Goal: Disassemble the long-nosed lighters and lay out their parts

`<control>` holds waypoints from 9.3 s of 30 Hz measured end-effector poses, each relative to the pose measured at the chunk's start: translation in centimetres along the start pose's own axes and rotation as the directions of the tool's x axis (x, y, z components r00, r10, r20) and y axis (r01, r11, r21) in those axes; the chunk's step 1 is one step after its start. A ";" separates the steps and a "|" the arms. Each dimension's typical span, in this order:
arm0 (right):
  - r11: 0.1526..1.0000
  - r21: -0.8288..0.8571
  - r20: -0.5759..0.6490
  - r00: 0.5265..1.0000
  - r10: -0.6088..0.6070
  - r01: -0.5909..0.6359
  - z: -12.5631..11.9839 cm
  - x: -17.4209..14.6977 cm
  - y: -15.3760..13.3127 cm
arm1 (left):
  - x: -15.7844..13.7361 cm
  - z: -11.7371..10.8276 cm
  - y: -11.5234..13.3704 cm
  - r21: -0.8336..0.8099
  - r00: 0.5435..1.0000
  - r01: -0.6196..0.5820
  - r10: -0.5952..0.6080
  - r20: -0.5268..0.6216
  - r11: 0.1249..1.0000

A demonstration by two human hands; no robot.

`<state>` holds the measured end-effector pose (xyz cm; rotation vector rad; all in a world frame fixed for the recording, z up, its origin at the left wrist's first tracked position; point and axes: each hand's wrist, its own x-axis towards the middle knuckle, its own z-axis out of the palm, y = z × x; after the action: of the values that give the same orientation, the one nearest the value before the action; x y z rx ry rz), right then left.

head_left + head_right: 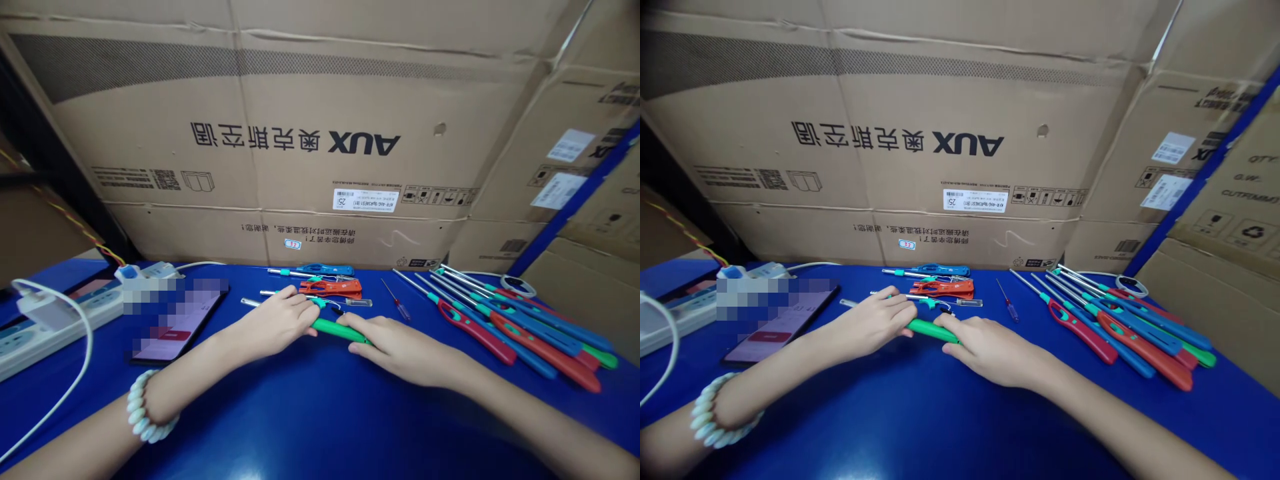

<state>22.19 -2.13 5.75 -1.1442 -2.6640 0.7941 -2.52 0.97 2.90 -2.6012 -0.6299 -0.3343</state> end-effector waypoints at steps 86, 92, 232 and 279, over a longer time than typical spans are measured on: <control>0.964 -0.244 -0.027 0.993 -0.117 0.107 -1.5 0.3 3.2 | -1.9 -1.6 -3.2 -0.197 0.963 0.227 -0.190 0.189 0.954; 0.902 -0.409 -0.128 0.970 -0.205 0.136 2.5 1.2 2.4 | -0.8 -0.7 0.2 -0.516 0.950 0.307 -0.225 0.217 0.800; 0.556 -0.830 -0.312 0.797 -0.516 0.035 6.0 0.3 4.1 | -1.2 0.2 2.5 -0.561 0.916 0.400 -0.299 0.267 0.725; 0.872 -0.473 -0.412 0.844 -0.344 0.125 6.9 0.6 3.4 | -2.7 0.2 -0.3 -0.631 0.915 0.396 -0.225 0.335 0.668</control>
<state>21.75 -2.59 -1.92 -0.8924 -2.5127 -0.1396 -5.00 0.28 1.95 -3.2741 -1.2547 -0.4444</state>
